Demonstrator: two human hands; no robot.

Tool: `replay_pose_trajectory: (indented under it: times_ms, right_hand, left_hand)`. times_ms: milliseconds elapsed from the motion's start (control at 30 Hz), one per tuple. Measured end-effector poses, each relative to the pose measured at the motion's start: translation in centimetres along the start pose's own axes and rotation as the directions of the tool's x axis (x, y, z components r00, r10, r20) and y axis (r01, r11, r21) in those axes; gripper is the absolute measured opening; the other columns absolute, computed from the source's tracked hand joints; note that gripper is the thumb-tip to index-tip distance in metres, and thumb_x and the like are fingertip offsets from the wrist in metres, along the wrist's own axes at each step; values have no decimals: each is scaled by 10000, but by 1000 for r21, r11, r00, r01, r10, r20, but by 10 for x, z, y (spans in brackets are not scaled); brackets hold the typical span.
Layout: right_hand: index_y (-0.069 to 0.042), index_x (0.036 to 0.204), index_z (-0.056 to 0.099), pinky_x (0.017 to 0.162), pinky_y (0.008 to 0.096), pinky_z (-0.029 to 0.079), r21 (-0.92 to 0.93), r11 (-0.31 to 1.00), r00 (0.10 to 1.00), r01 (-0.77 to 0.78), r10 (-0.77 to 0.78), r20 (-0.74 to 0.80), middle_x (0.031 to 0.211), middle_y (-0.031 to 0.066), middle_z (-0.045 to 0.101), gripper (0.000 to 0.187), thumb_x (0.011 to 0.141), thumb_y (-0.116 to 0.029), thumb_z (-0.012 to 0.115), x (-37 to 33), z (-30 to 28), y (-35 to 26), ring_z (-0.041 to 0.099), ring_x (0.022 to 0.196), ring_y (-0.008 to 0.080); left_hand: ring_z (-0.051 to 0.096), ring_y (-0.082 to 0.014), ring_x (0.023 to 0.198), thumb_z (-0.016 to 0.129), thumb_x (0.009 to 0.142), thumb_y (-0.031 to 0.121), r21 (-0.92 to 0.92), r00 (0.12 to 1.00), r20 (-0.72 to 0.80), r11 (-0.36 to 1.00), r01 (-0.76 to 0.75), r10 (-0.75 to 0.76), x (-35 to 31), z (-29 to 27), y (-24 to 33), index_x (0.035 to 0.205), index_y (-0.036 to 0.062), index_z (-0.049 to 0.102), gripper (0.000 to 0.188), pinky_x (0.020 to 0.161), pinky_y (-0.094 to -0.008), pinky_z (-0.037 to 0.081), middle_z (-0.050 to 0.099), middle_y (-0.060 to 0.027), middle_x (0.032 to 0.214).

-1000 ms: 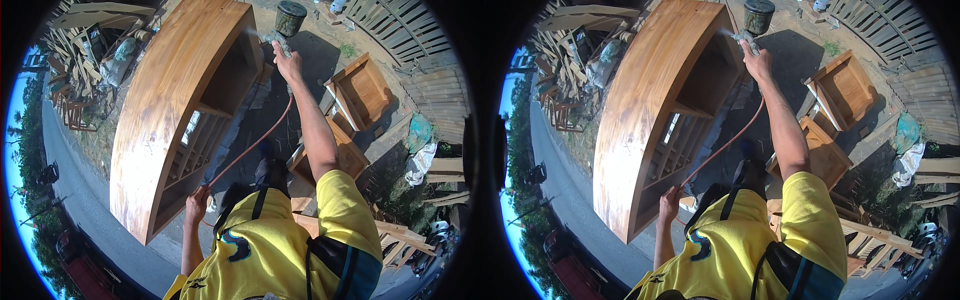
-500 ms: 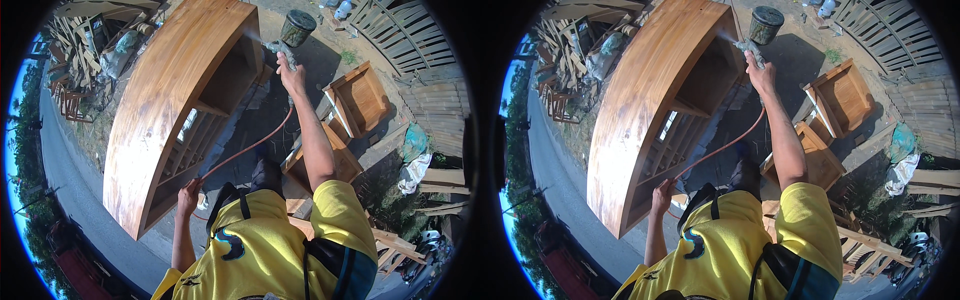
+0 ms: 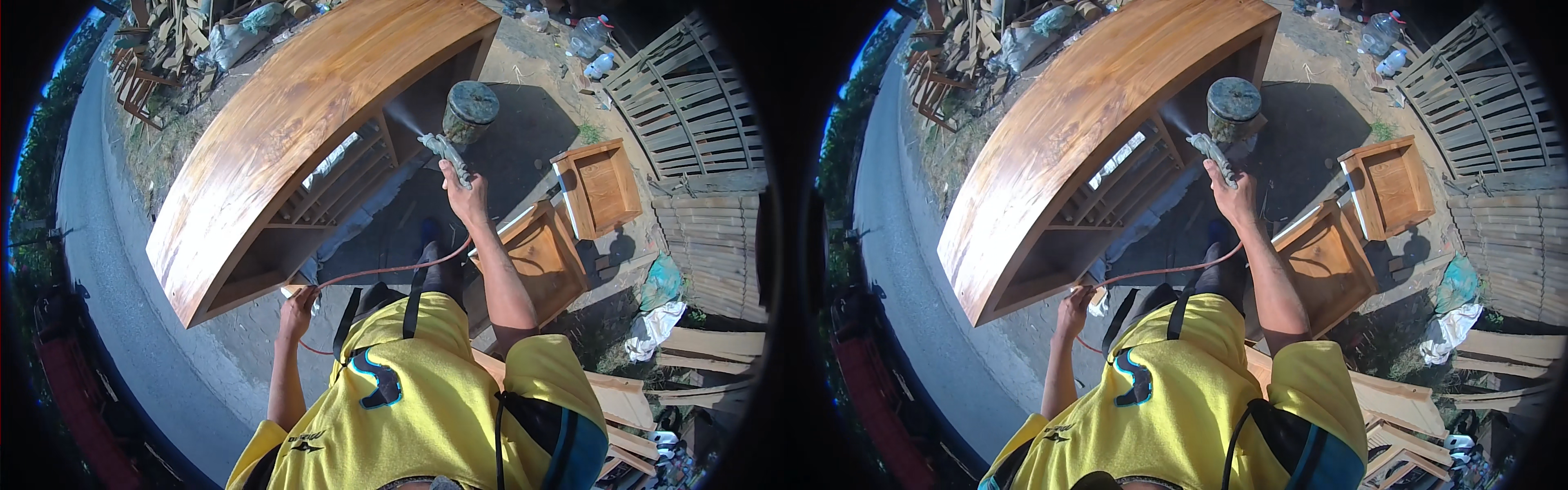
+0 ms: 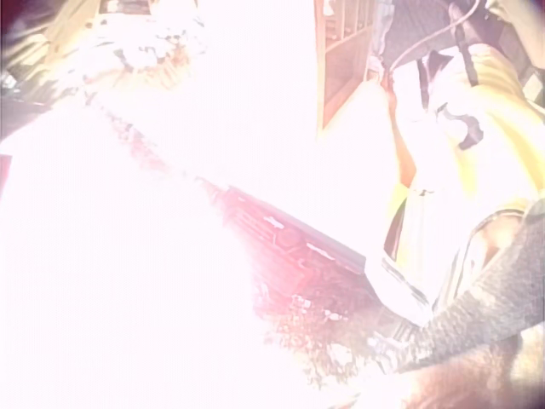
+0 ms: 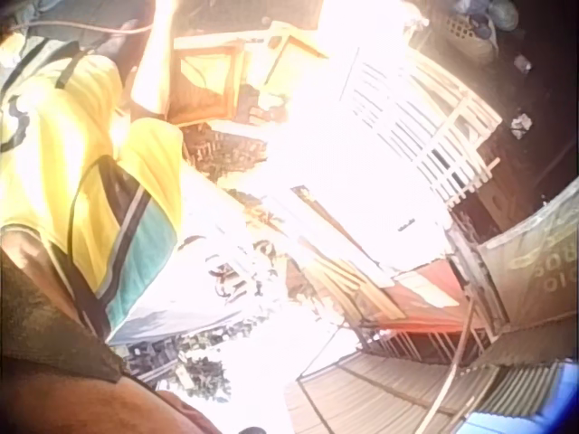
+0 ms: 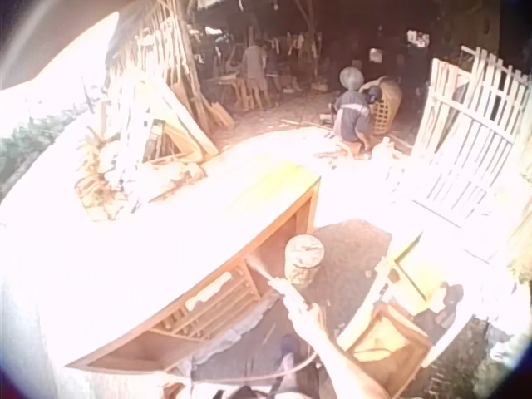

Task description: The person sprays a wooden cabinet with a spray gun, then refills the spray gun canister by pouring liquids into it and stirring with a wooden stick. Afterwards, the person sprays the cabinet again and flips a wooden board by hand.

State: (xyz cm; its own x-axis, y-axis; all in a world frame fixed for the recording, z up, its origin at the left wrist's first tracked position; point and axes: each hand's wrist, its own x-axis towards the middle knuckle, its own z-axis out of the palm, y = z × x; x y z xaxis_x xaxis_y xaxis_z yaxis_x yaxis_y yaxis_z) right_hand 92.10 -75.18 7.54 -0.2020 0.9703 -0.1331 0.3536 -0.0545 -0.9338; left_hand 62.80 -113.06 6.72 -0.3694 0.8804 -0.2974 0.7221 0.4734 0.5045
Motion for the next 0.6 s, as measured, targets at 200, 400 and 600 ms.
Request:
replay_pose_trajectory:
  times_ms: [200,400,600]
  right_hand:
    - [12,879,732,555,405,474,-20,982,977,189,-186,105,642,160,656,446,997,-417,734,-77,58,-11,681,597,274]
    - [-7,921,704,579,424,496,27,952,927,305,-303,221,688,172,677,413,997,-412,729,-139,103,-30,680,623,360]
    - [-22,931,713,612,423,505,61,919,833,391,-381,401,674,129,666,463,988,-481,726,-178,121,-47,668,612,294]
  left_hand:
    - [705,-423,950,633,1036,212,-45,990,-112,996,79,-84,-89,9,-49,1175,76,721,214,785,-472,565,742,-167,1095]
    - [707,-412,937,633,1038,217,-42,971,-156,983,179,-183,-150,21,-86,1176,88,729,212,775,-472,557,741,-169,1087]
    - [701,-430,912,647,1018,141,-92,957,-223,981,169,-185,-175,21,-89,1106,37,712,151,770,-461,545,736,-198,1011]
